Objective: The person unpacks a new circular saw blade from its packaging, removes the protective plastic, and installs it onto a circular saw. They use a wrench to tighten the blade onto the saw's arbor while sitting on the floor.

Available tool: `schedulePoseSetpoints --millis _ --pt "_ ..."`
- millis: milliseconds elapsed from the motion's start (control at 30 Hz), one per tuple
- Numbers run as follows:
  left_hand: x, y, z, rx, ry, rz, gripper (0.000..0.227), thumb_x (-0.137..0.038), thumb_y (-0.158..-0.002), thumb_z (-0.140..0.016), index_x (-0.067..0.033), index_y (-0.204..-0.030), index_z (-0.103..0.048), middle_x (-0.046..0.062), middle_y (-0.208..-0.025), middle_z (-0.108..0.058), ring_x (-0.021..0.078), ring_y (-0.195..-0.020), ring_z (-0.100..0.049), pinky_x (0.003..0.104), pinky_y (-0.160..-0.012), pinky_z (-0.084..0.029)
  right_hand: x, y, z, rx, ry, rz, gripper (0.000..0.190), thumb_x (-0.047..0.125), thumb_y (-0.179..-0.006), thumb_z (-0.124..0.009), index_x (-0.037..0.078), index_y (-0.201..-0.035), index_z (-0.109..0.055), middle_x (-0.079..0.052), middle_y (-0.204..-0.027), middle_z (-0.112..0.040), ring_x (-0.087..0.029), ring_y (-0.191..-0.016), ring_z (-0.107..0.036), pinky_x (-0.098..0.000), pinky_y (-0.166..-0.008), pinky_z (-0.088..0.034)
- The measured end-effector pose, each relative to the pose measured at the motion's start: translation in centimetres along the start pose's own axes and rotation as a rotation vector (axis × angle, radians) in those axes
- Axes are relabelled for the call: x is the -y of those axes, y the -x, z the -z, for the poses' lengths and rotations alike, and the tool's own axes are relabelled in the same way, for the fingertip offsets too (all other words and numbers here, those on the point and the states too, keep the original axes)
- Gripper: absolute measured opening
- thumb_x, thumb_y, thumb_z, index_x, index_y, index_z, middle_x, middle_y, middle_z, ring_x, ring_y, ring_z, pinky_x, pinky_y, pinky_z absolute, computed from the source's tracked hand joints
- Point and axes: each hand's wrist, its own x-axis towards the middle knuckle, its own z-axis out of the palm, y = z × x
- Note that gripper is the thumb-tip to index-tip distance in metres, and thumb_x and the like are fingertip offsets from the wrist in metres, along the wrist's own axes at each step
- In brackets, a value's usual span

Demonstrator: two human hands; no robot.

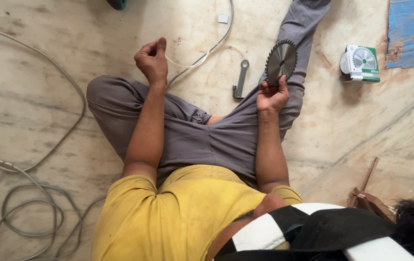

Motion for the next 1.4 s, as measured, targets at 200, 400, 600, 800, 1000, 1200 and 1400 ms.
schedulePoseSetpoints --millis 200,400,600,800,1000,1200,1400 --pt "0.0 0.7 -0.3 0.027 0.074 -0.267 0.069 -0.035 -0.082 -0.091 0.0051 -0.129 -0.059 0.012 -0.093 -0.069 0.0187 -0.079 -0.066 0.036 -0.071 -0.062 0.0 0.8 -0.8 0.065 0.020 -0.006 0.010 0.020 -0.100 -0.067 0.011 -0.102 -0.070 -0.004 -0.096 -0.077 -0.017 -0.078 -0.069 -0.0347 -0.066 -0.050" --pt "3.8 2.4 -2.5 0.245 -0.059 -0.468 0.035 -0.031 -0.099 -0.078 0.0003 -0.112 -0.069 0.014 -0.098 -0.071 0.0245 -0.083 -0.070 0.033 -0.070 -0.063 -2.0 2.3 -2.1 0.273 0.276 0.028 0.008 0.014 -0.104 -0.066 0.008 -0.109 -0.067 -0.006 -0.097 -0.075 -0.017 -0.078 -0.071 -0.0332 -0.063 -0.054" --pt "0.1 5.4 -2.9 0.960 0.268 0.096 0.016 -0.020 -0.096 -0.072 -0.0068 -0.106 -0.074 0.005 -0.087 -0.076 0.0114 -0.074 -0.072 0.028 -0.065 -0.063 -5.5 3.0 -1.1 0.425 0.668 0.007 0.009 0.011 -0.106 -0.069 0.001 -0.106 -0.067 -0.007 -0.094 -0.072 -0.014 -0.076 -0.068 -0.0327 -0.063 -0.059" --pt "1.9 1.4 -2.3 0.509 0.236 -0.065 0.025 -0.022 -0.103 -0.067 -0.0045 -0.085 -0.071 0.000 -0.073 -0.066 0.0068 -0.064 -0.056 0.025 -0.058 -0.047 -7.1 2.4 -3.2 0.471 1.072 0.055 0.019 0.019 -0.107 -0.064 0.001 -0.112 -0.070 -0.011 -0.102 -0.074 -0.018 -0.089 -0.072 -0.0330 -0.074 -0.064" --pt "4.2 -1.8 -1.6 0.081 0.497 -0.030 0.045 -0.027 -0.112 -0.053 -0.0095 -0.072 -0.043 -0.006 -0.070 -0.038 0.0065 -0.067 -0.032 0.028 -0.061 -0.031 -8.9 3.6 -9.2 0.847 1.899 0.524 0.030 0.011 -0.090 -0.075 0.010 -0.120 -0.070 -0.011 -0.153 -0.051 -0.032 -0.137 -0.046 -0.0506 -0.109 -0.043" --pt "4.4 -1.4 -1.7 0.061 0.463 -0.049 0.046 -0.026 -0.113 -0.050 -0.0092 -0.073 -0.039 -0.006 -0.070 -0.032 0.0068 -0.068 -0.027 0.028 -0.060 -0.026 -9.3 1.1 -8.8 0.943 2.206 0.908 0.048 0.011 -0.078 -0.079 0.011 -0.125 -0.071 -0.004 -0.154 -0.049 -0.035 -0.143 -0.029 -0.0655 -0.111 -0.021" --pt "9.9 -3.7 -2.8 -0.037 0.678 0.067 0.025 -0.021 -0.104 -0.059 -0.0002 -0.103 -0.073 0.006 -0.098 -0.074 0.0126 -0.094 -0.067 0.027 -0.088 -0.054 -3.1 0.2 -6.9 0.463 1.419 0.913 0.027 -0.001 -0.092 -0.079 0.009 -0.117 -0.071 -0.007 -0.118 -0.074 -0.023 -0.110 -0.065 -0.0426 -0.095 -0.052"
